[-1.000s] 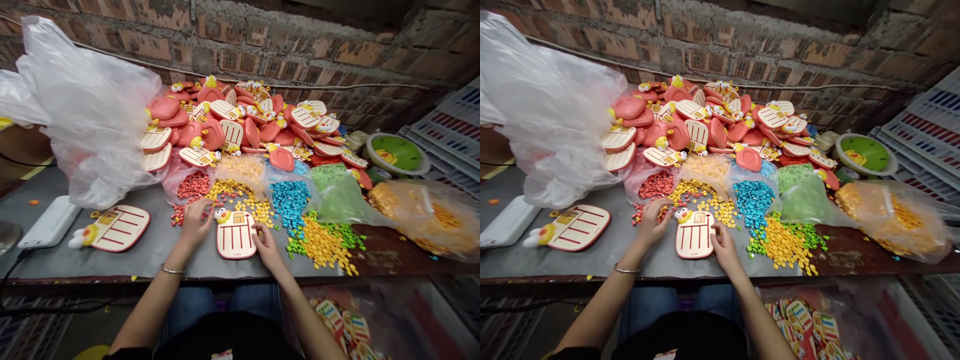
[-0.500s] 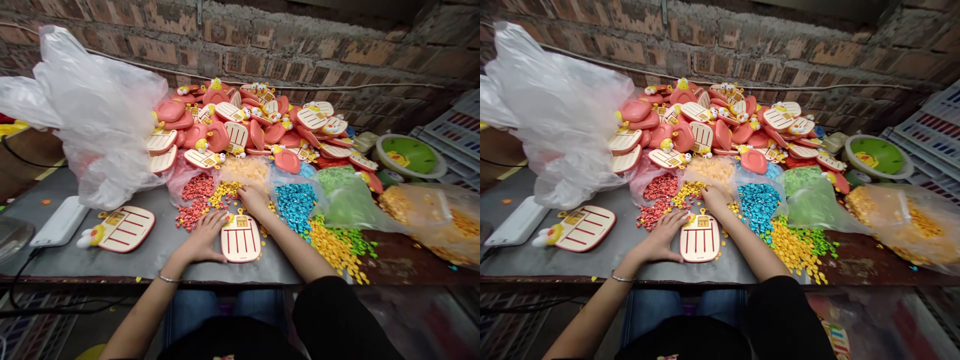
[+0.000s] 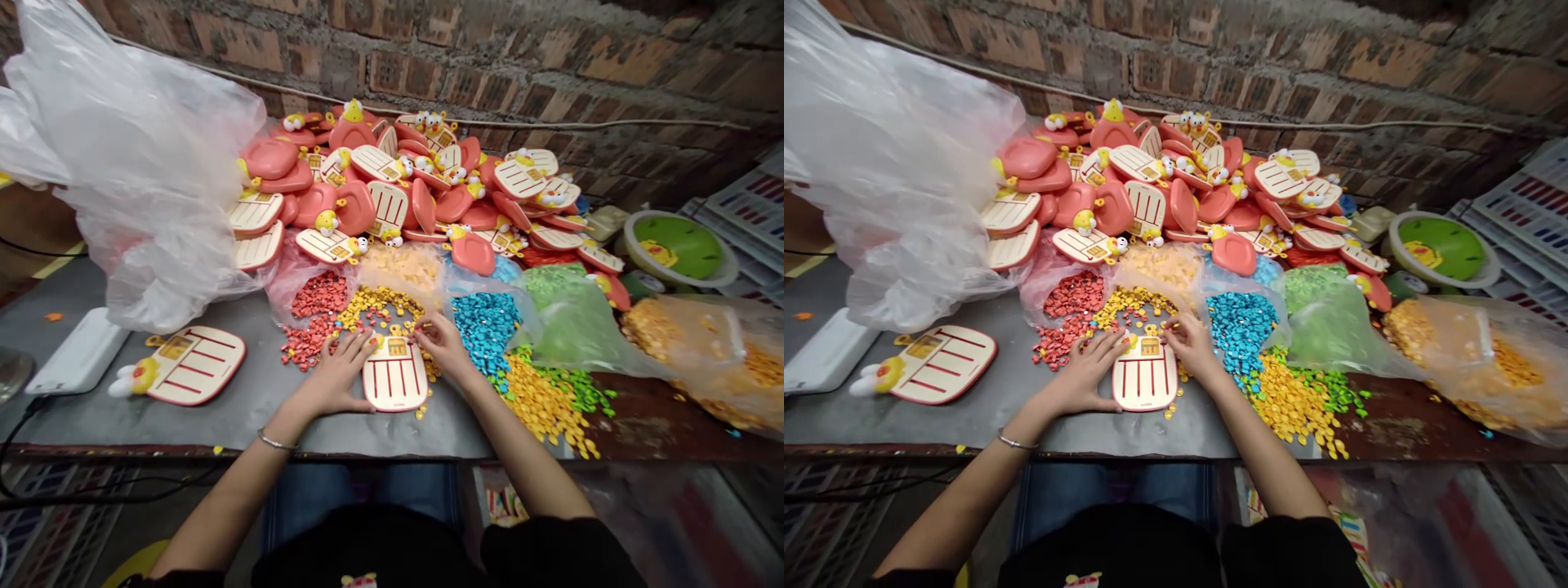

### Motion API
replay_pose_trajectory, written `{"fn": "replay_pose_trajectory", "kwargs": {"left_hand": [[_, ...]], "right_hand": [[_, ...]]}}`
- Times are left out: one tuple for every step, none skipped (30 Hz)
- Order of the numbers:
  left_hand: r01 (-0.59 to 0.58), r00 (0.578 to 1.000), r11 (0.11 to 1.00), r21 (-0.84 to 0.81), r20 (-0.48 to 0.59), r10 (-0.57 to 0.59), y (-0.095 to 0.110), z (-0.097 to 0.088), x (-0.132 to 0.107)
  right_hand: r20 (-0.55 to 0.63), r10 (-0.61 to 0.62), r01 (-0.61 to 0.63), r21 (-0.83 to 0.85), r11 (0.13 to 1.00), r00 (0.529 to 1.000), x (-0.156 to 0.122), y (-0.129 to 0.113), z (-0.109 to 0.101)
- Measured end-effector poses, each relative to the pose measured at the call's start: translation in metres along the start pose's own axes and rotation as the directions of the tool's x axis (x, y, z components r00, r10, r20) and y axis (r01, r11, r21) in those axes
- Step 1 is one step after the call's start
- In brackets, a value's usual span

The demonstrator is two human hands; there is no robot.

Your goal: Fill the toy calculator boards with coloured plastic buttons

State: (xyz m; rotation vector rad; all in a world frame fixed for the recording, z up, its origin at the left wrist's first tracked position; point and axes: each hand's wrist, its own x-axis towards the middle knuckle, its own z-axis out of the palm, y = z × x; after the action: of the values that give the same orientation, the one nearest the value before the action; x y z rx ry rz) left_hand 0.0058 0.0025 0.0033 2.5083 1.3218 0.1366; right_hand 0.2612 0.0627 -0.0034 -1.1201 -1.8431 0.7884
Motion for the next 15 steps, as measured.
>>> {"fn": "replay_pose_trajectory", "kwargs": {"left_hand": [[0.006,1.0,1.0,0.012,0.012,-0.006,0.001,-0.003,0.003],[0.006,1.0,1.0,0.025,0.018,-0.007,0.002,-0.005,0.007],[0.001,1.0,0.999,0.038,0.025,-0.001,0.002,-0.007,0.011],[-0.007,1.0,0.999,0.05,0.029,0.006,0.002,-0.009,0.014],[-0.014,0.999,0.998,0.061,0.033,0.012,0.002,-0.01,0.016],[-0.018,0.999,0.998,0.068,0.038,0.016,0.001,-0.011,0.018],[-0.019,0.999,0.997,0.072,0.041,0.016,0.001,-0.011,0.019],[-0.017,0.999,0.997,0.074,0.043,0.014,0.0,-0.011,0.02],[-0.015,0.999,0.997,0.074,0.042,0.012,-0.002,-0.01,0.02],[-0.013,0.999,0.997,0.072,0.037,0.011,-0.003,-0.009,0.02],[-0.013,0.999,0.998,0.068,0.03,0.011,-0.004,-0.008,0.019],[-0.014,1.0,0.998,0.063,0.022,0.013,-0.006,-0.007,0.019],[-0.017,1.0,0.998,0.056,0.016,0.016,-0.007,-0.005,0.018],[-0.02,1.0,0.999,0.049,0.01,0.019,-0.008,-0.004,0.018],[-0.021,1.0,0.999,0.041,0.005,0.021,-0.008,-0.003,0.017]], "right_hand": [[0.007,-0.001,0.001,-0.021,1.0,1.0,-0.004,0.002,-0.001],[0.025,-0.01,0.011,-0.059,0.998,1.0,-0.006,0.004,-0.001],[0.049,-0.029,0.034,-0.109,0.994,0.998,-0.007,0.006,0.0],[0.073,-0.056,0.067,-0.164,0.984,0.996,-0.008,0.009,0.001],[0.091,-0.09,0.108,-0.219,0.97,0.992,-0.008,0.012,0.002],[0.097,-0.127,0.149,-0.272,0.951,0.987,-0.007,0.014,0.003],[0.091,-0.162,0.183,-0.321,0.929,0.983,-0.007,0.016,0.005],[0.077,-0.191,0.206,-0.361,0.91,0.979,-0.006,0.018,0.006],[0.062,-0.209,0.217,-0.387,0.896,0.976,-0.006,0.02,0.006],[0.054,-0.214,0.217,-0.397,0.892,0.975,-0.007,0.021,0.007],[0.055,-0.208,0.213,-0.393,0.895,0.976,-0.007,0.023,0.007],[0.061,-0.199,0.207,-0.378,0.902,0.978,-0.008,0.023,0.008],[0.071,-0.188,0.201,-0.357,0.912,0.98,-0.009,0.024,0.008],[0.076,-0.18,0.195,-0.338,0.921,0.981,-0.01,0.024,0.008],[0.076,-0.173,0.188,-0.328,0.926,0.982,-0.012,0.024,0.008]]}}
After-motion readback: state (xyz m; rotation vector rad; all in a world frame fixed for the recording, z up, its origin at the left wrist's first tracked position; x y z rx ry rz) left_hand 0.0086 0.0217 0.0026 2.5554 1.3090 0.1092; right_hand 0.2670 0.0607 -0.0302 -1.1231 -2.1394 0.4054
